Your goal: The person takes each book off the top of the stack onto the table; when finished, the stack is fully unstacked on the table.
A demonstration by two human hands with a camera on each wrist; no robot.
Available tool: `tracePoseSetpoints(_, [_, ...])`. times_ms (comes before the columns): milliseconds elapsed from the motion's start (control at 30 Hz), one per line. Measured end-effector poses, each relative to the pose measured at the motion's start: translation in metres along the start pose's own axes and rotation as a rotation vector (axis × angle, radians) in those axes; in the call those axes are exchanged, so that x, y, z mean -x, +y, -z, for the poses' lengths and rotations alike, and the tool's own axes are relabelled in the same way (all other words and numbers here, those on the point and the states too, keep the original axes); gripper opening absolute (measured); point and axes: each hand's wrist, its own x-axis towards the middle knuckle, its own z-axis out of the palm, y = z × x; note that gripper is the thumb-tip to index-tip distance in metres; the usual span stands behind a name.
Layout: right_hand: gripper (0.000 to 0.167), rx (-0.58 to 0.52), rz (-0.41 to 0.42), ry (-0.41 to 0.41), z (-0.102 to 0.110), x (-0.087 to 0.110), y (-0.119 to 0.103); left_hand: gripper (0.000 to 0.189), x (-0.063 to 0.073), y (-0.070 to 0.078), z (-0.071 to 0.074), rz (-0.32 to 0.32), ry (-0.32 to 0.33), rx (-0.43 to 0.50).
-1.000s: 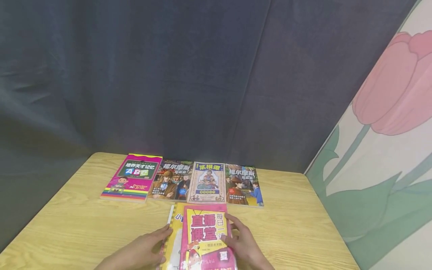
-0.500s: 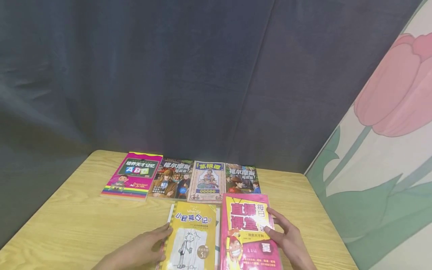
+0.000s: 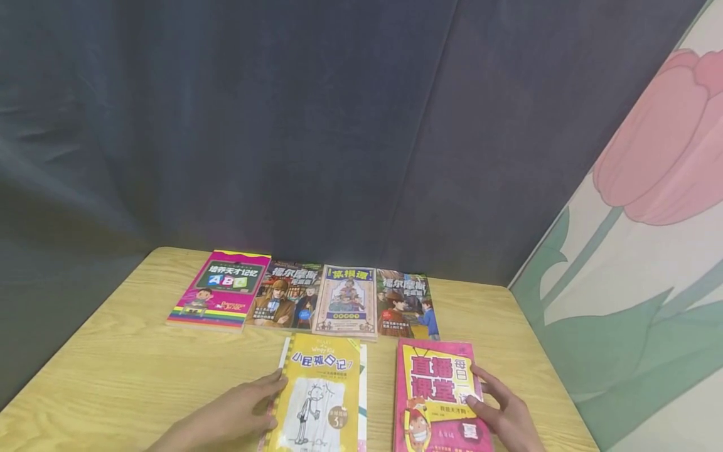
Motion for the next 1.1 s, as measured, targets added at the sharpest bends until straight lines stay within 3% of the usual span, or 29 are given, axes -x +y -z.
tracePoseSetpoints(367, [0.074, -0.049, 0.024, 0.030, -0.013, -0.008, 0.012, 0.068, -0.003, 0.003, 0.001, 0.017, -0.020, -0.008])
tracePoseSetpoints(733, [0.070, 0.055, 0.066, 0.046, -0.037, -0.020, 0.009, 0.073, -0.003, 0.012, 0.001, 0.009, -0.026, -0.038])
tracePoseSetpoints(1100, [0.064, 0.194, 0.169, 0.065, -0.040, -0.022, 0.000, 0.074, -0.004, 0.010, -0.001, 0.006, -0.029, -0.045])
